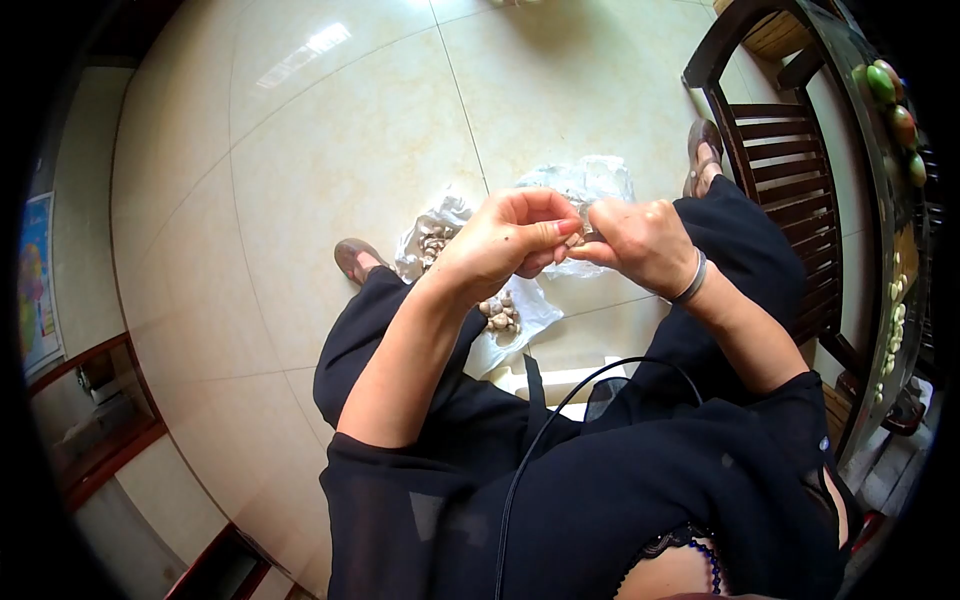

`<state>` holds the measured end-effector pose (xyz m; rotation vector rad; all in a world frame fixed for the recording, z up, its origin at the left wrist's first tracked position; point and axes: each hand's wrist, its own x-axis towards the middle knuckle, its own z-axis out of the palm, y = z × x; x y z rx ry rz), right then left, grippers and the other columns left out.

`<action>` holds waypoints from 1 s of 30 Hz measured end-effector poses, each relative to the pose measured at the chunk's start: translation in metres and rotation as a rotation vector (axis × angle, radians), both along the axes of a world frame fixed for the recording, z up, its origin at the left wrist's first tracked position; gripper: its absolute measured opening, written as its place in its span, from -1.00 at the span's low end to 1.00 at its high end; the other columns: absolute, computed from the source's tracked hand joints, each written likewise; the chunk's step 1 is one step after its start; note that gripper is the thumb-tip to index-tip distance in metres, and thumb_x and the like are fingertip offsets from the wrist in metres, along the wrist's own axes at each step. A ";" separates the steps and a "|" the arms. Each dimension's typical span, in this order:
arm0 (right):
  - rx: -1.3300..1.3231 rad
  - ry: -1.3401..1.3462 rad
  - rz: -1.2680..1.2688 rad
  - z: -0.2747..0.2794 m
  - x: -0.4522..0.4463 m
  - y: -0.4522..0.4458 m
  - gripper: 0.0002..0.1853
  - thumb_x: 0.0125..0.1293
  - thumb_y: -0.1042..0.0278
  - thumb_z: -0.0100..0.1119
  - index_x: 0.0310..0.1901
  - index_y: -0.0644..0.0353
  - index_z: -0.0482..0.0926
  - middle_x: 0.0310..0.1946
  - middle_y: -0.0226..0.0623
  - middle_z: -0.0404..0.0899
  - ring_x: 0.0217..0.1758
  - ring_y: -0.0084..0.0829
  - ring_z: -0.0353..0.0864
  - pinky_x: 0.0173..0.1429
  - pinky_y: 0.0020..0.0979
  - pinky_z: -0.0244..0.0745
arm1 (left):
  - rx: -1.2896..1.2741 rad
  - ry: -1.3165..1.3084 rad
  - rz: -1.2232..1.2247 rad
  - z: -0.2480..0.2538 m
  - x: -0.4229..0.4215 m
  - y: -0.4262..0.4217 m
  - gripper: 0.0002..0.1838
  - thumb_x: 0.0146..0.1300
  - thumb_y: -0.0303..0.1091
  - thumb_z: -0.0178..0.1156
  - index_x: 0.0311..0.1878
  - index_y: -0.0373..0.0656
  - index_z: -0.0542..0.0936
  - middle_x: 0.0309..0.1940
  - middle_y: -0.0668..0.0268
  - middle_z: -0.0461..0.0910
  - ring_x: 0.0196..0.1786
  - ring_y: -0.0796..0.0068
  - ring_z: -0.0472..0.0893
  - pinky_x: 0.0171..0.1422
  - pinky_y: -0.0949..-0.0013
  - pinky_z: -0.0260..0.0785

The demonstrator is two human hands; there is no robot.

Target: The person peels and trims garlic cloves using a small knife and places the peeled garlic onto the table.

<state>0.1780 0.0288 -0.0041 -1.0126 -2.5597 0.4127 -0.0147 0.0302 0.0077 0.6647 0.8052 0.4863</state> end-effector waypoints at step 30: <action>0.066 0.145 -0.099 -0.008 0.004 0.011 -0.60 0.20 -0.02 0.01 -0.57 0.15 0.33 -0.72 -0.24 0.34 -0.67 -0.25 0.45 -0.61 -0.36 0.35 | -0.089 -0.322 0.168 -0.006 0.013 -0.011 -0.80 0.30 -0.23 -0.02 -0.16 -0.16 0.37 -0.58 0.16 0.51 -0.69 0.68 0.29 -0.60 0.66 0.07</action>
